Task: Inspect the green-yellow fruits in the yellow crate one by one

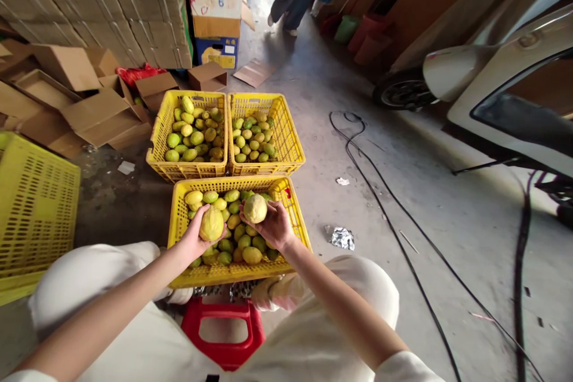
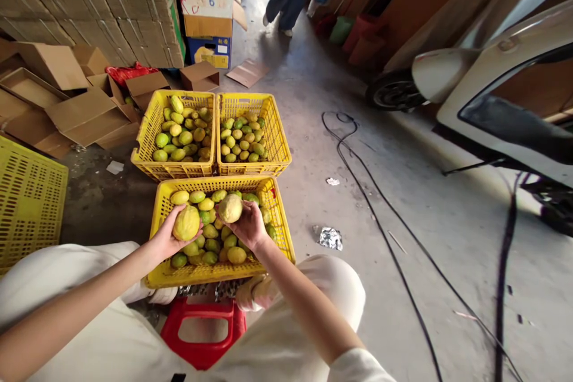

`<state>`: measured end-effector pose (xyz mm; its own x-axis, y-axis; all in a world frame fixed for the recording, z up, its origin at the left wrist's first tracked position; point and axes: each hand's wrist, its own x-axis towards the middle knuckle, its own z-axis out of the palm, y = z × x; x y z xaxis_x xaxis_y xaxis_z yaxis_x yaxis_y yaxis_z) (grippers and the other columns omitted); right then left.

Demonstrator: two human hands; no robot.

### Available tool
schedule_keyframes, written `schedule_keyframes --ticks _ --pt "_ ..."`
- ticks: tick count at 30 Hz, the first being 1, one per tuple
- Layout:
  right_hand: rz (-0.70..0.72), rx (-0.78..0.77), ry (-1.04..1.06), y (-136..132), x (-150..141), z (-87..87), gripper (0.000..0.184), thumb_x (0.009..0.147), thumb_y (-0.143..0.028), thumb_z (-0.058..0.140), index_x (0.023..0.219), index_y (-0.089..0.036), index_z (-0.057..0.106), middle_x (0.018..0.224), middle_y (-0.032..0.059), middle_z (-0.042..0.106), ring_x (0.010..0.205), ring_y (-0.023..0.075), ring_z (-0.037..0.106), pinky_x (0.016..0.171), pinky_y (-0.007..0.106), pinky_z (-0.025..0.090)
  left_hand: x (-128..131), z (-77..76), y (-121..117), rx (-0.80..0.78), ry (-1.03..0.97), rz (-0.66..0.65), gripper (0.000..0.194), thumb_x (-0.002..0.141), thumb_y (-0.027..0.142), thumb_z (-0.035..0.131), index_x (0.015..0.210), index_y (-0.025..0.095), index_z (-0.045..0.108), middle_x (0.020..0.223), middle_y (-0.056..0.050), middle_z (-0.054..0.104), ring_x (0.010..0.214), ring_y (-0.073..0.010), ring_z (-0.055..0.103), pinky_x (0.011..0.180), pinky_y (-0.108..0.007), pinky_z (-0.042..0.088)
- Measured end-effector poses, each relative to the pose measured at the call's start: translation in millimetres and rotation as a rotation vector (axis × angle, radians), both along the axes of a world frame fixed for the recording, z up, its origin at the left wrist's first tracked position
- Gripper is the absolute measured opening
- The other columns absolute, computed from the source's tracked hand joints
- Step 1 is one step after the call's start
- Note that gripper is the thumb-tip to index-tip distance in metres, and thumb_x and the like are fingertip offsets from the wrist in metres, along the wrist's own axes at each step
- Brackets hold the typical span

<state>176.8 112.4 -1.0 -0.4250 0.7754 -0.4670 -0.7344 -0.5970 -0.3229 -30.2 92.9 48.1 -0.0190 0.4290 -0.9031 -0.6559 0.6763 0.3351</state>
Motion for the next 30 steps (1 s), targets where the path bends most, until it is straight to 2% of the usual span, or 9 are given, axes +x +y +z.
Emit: schedule_keyframes --ticks 5,8,12,14,17,19,22,26,30 --pt "-0.023 -0.038 -0.057 1 -3 8.8 0.027 0.087 -0.030 0.070 0.111 -0.019 0.065 0.096 0.0062 0.080 0.093 0.0237 0.079 0.075 0.035 0.068 -1 -2.9 0 0.071 -0.005 0.009 0.023 0.094 0.025 0.071 0.115 0.016 0.066 0.089 -0.010 0.075 0.072 -0.0205 0.075 0.069 -0.033 0.067" --pt "-0.055 -0.082 -0.081 1 -4 10.5 0.024 0.089 -0.029 0.071 0.111 -0.021 0.065 0.090 0.0030 0.080 0.080 0.0184 0.078 0.071 0.029 0.067 -1 -6.7 -1 0.104 -0.004 0.020 0.016 0.093 0.020 0.069 0.109 0.019 0.065 0.090 -0.008 0.075 0.074 -0.0200 0.074 0.071 -0.035 0.067" --pt "-0.066 -0.101 -0.057 1 -2 7.3 0.017 0.089 -0.028 0.072 0.103 -0.022 0.064 0.088 0.0032 0.079 0.079 0.0171 0.077 0.071 0.026 0.066 1 -7.3 -2 0.067 0.057 0.040 0.008 0.094 0.022 0.067 0.101 0.020 0.065 0.083 -0.003 0.071 0.067 -0.0166 0.070 0.069 -0.030 0.065" --pt "-0.055 -0.096 -0.036 1 -1 4.6 0.022 0.090 -0.033 0.073 0.104 -0.021 0.063 0.093 0.0061 0.080 0.084 0.0200 0.078 0.073 0.030 0.067 2 -5.2 -1 0.048 0.085 0.048 0.007 0.095 0.026 0.065 0.098 0.020 0.064 0.080 -0.002 0.070 0.064 -0.0155 0.068 0.066 -0.028 0.063" --pt "-0.046 -0.080 0.003 1 1 1.0 0.034 0.089 -0.041 0.070 0.113 -0.019 0.063 0.102 0.0110 0.080 0.099 0.0287 0.078 0.083 0.046 0.068 1 -1.6 0 0.025 0.092 0.058 0.010 0.098 0.029 0.062 0.095 0.020 0.064 0.077 -0.001 0.068 0.062 -0.0150 0.066 0.065 -0.026 0.061" --pt "-0.044 -0.077 0.024 1 1 0.0 0.036 0.089 -0.039 0.065 0.118 -0.019 0.062 0.107 0.0134 0.080 0.109 0.0324 0.076 0.088 0.053 0.066 1 -0.5 1 0.019 0.084 0.054 0.015 0.100 0.032 0.058 0.094 0.019 0.064 0.076 -0.002 0.068 0.064 -0.0161 0.068 0.064 -0.026 0.061" --pt "-0.041 -0.089 0.035 1 0 1.4 0.034 0.088 -0.033 0.058 0.119 -0.017 0.062 0.108 0.0149 0.080 0.112 0.0329 0.075 0.090 0.055 0.065 -1 -1.3 1 0.023 0.050 0.032 0.024 0.102 0.037 0.054 0.098 0.016 0.066 0.081 -0.007 0.072 0.066 -0.0183 0.071 0.061 -0.028 0.062" --pt "-0.044 -0.104 0.001 1 -2 7.6 0.032 0.093 -0.036 0.062 0.117 -0.015 0.063 0.097 0.0118 0.080 0.094 0.0266 0.079 0.082 0.042 0.068 -1 -2.2 1 0.064 0.015 0.018 0.027 0.102 0.039 0.059 0.101 0.014 0.068 0.085 -0.010 0.074 0.069 -0.0191 0.073 0.062 -0.031 0.065" --pt "-0.037 -0.072 -0.014 0 -1 11.5 0.029 0.091 -0.035 0.070 0.114 -0.019 0.064 0.086 0.0030 0.078 0.076 0.0187 0.077 0.067 0.028 0.066 2 1.7 1 0.155 -0.012 0.092 0.010 0.098 0.023 0.063 0.105 0.016 0.067 0.089 -0.007 0.076 0.073 -0.0179 0.074 0.071 -0.033 0.067"
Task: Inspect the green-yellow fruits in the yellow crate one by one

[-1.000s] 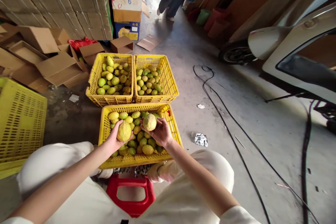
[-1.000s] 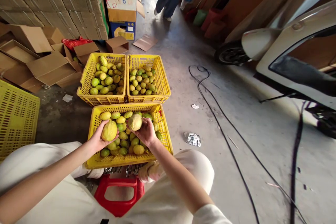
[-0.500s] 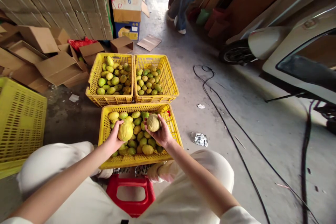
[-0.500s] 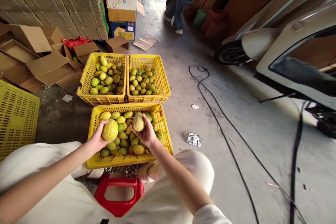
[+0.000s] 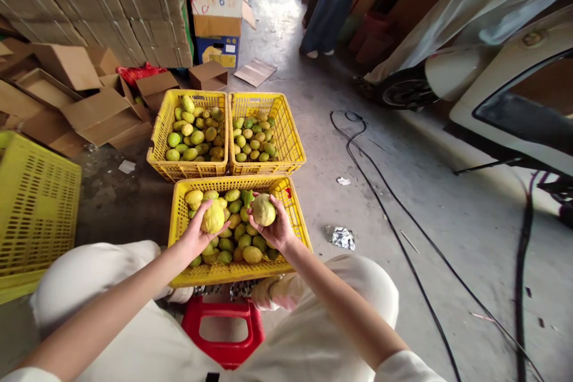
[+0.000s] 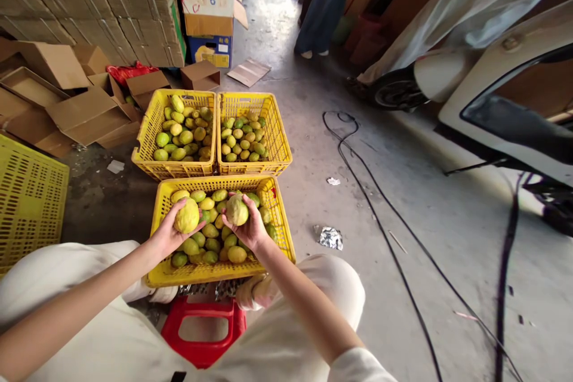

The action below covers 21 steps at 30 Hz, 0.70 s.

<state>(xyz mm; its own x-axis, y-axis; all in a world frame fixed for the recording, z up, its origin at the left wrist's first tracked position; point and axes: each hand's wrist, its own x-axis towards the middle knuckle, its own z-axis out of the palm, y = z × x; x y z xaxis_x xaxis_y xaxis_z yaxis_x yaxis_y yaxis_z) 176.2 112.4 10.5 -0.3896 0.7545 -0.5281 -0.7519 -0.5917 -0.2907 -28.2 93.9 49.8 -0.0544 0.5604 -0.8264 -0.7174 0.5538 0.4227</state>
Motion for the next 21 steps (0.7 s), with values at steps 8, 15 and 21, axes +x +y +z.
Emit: schedule_keyframes --ticks 8,15,21 --pt "0.064 0.030 -0.007 -1.3 0.2 -8.0 0.030 0.085 -0.038 0.070 0.108 -0.019 0.066 0.098 0.0091 0.079 0.097 0.0284 0.077 0.080 0.045 0.068 2.0 -2.3 -0.1 -0.092 0.026 0.020 0.015 0.097 0.030 0.065 0.105 0.018 0.065 0.082 -0.004 0.072 0.061 -0.0157 0.066 0.057 -0.025 0.060" --pt "0.039 0.010 -0.054 -1.0 -1.2 -7.5 0.031 0.088 -0.036 0.074 0.113 -0.019 0.065 0.100 0.0078 0.079 0.098 0.0249 0.077 0.085 0.041 0.068 -1.2 0.0 1.4 -0.046 -0.046 -0.048 0.033 0.104 0.036 0.049 0.114 0.010 0.066 0.086 -0.014 0.073 0.085 -0.0282 0.074 0.069 -0.037 0.065" --pt "-0.021 -0.043 -0.129 0.2 -2.6 -8.5 0.024 0.089 -0.029 0.078 0.106 -0.021 0.064 0.094 0.0038 0.078 0.088 0.0185 0.077 0.080 0.030 0.068 -1.2 1.1 -1.2 -0.031 -0.062 -0.160 0.033 0.103 0.038 0.055 0.115 0.010 0.066 0.087 -0.014 0.075 0.075 -0.0244 0.076 0.065 -0.036 0.067"
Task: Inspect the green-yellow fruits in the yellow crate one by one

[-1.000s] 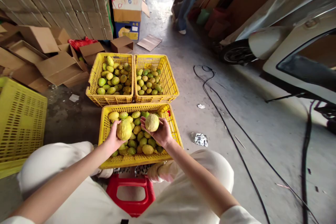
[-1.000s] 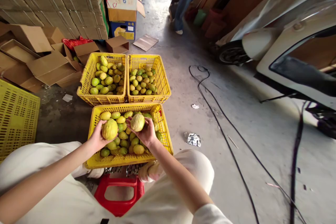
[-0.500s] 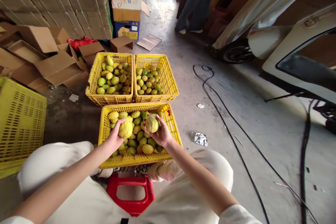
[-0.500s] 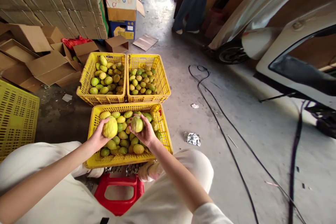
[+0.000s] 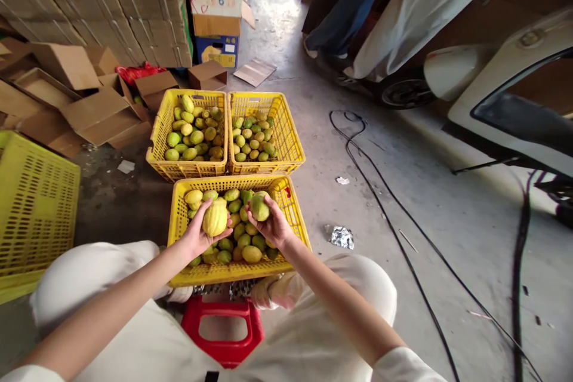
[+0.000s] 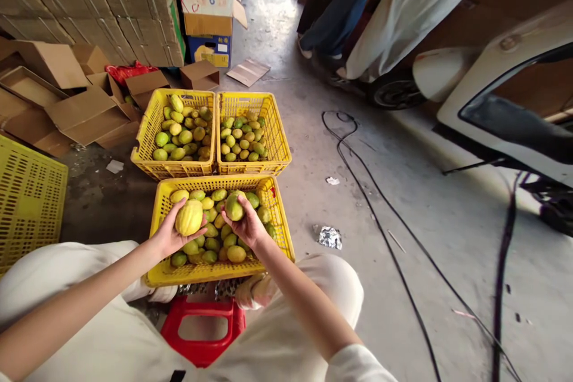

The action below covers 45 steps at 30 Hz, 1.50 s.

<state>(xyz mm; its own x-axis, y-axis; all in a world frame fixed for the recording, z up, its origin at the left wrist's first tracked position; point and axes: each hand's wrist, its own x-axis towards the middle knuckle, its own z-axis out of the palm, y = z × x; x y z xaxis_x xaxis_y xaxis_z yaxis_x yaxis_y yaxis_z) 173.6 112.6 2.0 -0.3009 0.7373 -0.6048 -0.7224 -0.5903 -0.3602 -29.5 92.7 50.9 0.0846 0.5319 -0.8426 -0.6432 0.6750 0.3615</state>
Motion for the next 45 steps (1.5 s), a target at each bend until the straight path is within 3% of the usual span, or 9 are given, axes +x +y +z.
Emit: schedule_keyframes --ticks 3,8,12,17,24,31,39,45 --pt "-0.005 0.047 -0.034 -1 -3 -1.1 0.025 0.089 -0.030 0.078 0.108 -0.022 0.064 0.101 0.0033 0.079 0.100 0.0218 0.077 0.087 0.037 0.068 1 -3.9 -2 0.031 0.027 -0.017 0.025 0.099 0.027 0.063 0.120 0.012 0.064 0.095 -0.014 0.076 0.079 -0.0237 0.078 0.071 -0.036 0.068" --pt "0.087 0.107 0.045 -3 -5 0.0 0.027 0.087 -0.030 0.074 0.110 -0.022 0.063 0.106 0.0057 0.078 0.119 0.0269 0.073 0.100 0.046 0.064 3 -8.7 -3 0.023 -0.010 -0.008 0.031 0.097 0.021 0.065 0.127 0.014 0.061 0.107 -0.015 0.075 0.095 -0.0258 0.078 0.082 -0.043 0.069" --pt "0.094 0.131 0.011 -4 -3 -0.3 0.029 0.086 -0.029 0.078 0.110 -0.021 0.065 0.109 0.0054 0.078 0.115 0.0255 0.074 0.100 0.043 0.064 4 -10.7 -3 0.024 0.067 0.029 0.026 0.094 0.020 0.068 0.120 0.019 0.064 0.101 -0.011 0.074 0.097 -0.0232 0.076 0.084 -0.038 0.068" --pt "0.092 0.109 -0.050 -4 1 -6.0 0.031 0.083 -0.031 0.083 0.108 -0.024 0.066 0.103 0.0033 0.077 0.103 0.0242 0.076 0.095 0.044 0.066 1 -11.2 0 -0.034 0.160 0.060 0.017 0.096 0.030 0.064 0.109 0.020 0.065 0.094 -0.011 0.073 0.102 -0.0280 0.075 0.079 -0.037 0.067" --pt "0.157 0.160 0.054 -4 -1 1.8 0.032 0.075 -0.034 0.076 0.104 -0.023 0.065 0.109 0.0101 0.078 0.123 0.0341 0.070 0.093 0.052 0.065 1 -8.4 0 -0.073 0.079 0.021 0.021 0.099 0.031 0.057 0.112 0.017 0.066 0.096 -0.012 0.075 0.098 -0.0277 0.078 0.075 -0.035 0.066" --pt "0.152 0.153 -0.037 -7 -3 3.6 0.043 0.077 -0.036 0.086 0.112 -0.022 0.065 0.101 0.0040 0.078 0.111 0.0263 0.075 0.096 0.043 0.063 4 -6.1 -2 -0.052 0.092 -0.035 0.027 0.091 0.023 0.074 0.116 0.018 0.067 0.100 -0.013 0.076 0.098 -0.0292 0.078 0.076 -0.038 0.068" --pt "0.122 0.137 -0.065 -5 0 -6.6 0.036 0.076 -0.032 0.086 0.103 -0.023 0.064 0.095 -0.0006 0.077 0.093 0.0213 0.077 0.090 0.039 0.064 2 -11.4 -3 -0.001 0.079 0.053 0.030 0.093 0.018 0.068 0.124 0.017 0.064 0.107 -0.013 0.076 0.101 -0.0259 0.076 0.088 -0.042 0.067" --pt "0.137 0.163 0.037 -2 1 0.3 0.036 0.078 -0.038 0.079 0.108 -0.024 0.064 0.106 0.0060 0.079 0.116 0.0304 0.073 0.093 0.049 0.063 3 -8.3 -1 -0.009 0.058 0.020 0.029 0.098 0.028 0.059 0.123 0.013 0.066 0.101 -0.016 0.077 0.097 -0.0289 0.078 0.080 -0.039 0.068"
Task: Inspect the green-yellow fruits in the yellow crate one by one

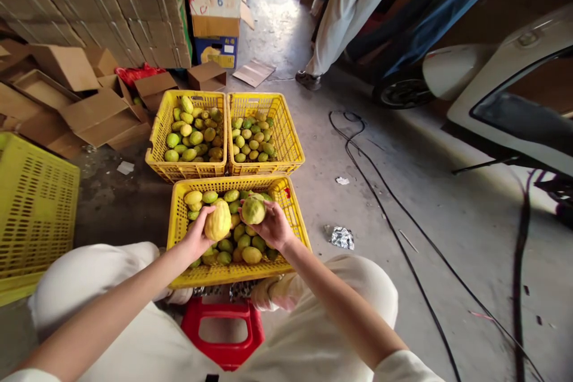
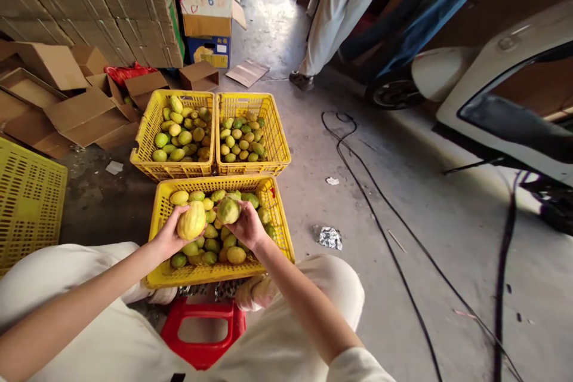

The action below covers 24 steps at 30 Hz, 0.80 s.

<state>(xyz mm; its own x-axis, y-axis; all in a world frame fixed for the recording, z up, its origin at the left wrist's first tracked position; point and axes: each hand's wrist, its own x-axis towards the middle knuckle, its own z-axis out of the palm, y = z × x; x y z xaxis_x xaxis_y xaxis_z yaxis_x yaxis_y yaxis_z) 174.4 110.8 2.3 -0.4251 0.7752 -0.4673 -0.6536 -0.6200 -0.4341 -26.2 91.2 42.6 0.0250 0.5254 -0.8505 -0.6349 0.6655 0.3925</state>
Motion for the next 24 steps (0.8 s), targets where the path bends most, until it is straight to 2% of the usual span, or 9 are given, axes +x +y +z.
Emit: schedule_keyframes --ticks 2,4,8,11,16,20,24 --pt "0.007 0.033 0.011 0 0 2.9 0.036 0.076 -0.037 0.080 0.106 -0.023 0.065 0.109 0.0077 0.079 0.120 0.0312 0.071 0.095 0.048 0.063 0 2.8 0 0.003 -0.044 -0.033 0.031 0.101 0.032 0.054 0.120 0.011 0.067 0.097 -0.017 0.077 0.089 -0.0287 0.078 0.073 -0.038 0.067" --pt "0.005 0.054 -0.015 -1 -2 4.1 0.039 0.076 -0.037 0.083 0.107 -0.022 0.066 0.104 0.0067 0.079 0.114 0.0290 0.074 0.096 0.045 0.063 -1 4.3 1 0.016 -0.059 -0.060 0.031 0.102 0.035 0.053 0.116 0.011 0.068 0.093 -0.016 0.076 0.081 -0.0269 0.078 0.066 -0.035 0.066" --pt "0.027 0.012 -0.036 -5 -5 1.4 0.040 0.079 -0.040 0.085 0.109 -0.021 0.068 0.089 0.0006 0.077 0.092 0.0224 0.077 0.093 0.042 0.064 -1 3.2 1 0.003 -0.016 -0.054 0.025 0.099 0.035 0.063 0.111 0.014 0.068 0.091 -0.012 0.077 0.072 -0.0234 0.076 0.056 -0.031 0.062" --pt "0.026 -0.016 -0.055 -5 -5 -2.7 0.033 0.078 -0.038 0.087 0.099 -0.021 0.067 0.086 -0.0003 0.076 0.087 0.0219 0.078 0.089 0.040 0.065 -1 2.2 1 -0.003 0.007 -0.037 0.023 0.097 0.032 0.067 0.111 0.015 0.067 0.089 -0.011 0.077 0.068 -0.0217 0.074 0.052 -0.028 0.060" --pt "0.001 -0.063 -0.073 2 0 -9.2 0.033 0.079 -0.039 0.085 0.099 -0.021 0.065 0.084 0.0027 0.076 0.093 0.0258 0.078 0.085 0.042 0.067 -2 1.6 1 0.026 0.030 -0.005 0.017 0.099 0.027 0.061 0.108 0.014 0.068 0.086 -0.009 0.076 0.066 -0.0186 0.073 0.054 -0.026 0.060" --pt "-0.004 -0.062 -0.017 5 2 -11.2 0.032 0.074 -0.035 0.080 0.100 -0.023 0.064 0.096 0.0060 0.079 0.109 0.0311 0.075 0.088 0.050 0.066 -2 1.1 1 -0.009 0.054 0.087 0.011 0.098 0.025 0.063 0.107 0.019 0.066 0.084 -0.004 0.074 0.066 -0.0153 0.071 0.064 -0.027 0.063" --pt "-0.027 -0.045 -0.109 4 -1 -9.9 0.033 0.075 -0.030 0.080 0.104 -0.022 0.067 0.099 0.0041 0.078 0.110 0.0266 0.074 0.092 0.043 0.065 -3 2.5 2 -0.046 0.057 0.069 0.012 0.096 0.028 0.064 0.106 0.020 0.066 0.084 -0.004 0.072 0.069 -0.0177 0.071 0.070 -0.034 0.065"
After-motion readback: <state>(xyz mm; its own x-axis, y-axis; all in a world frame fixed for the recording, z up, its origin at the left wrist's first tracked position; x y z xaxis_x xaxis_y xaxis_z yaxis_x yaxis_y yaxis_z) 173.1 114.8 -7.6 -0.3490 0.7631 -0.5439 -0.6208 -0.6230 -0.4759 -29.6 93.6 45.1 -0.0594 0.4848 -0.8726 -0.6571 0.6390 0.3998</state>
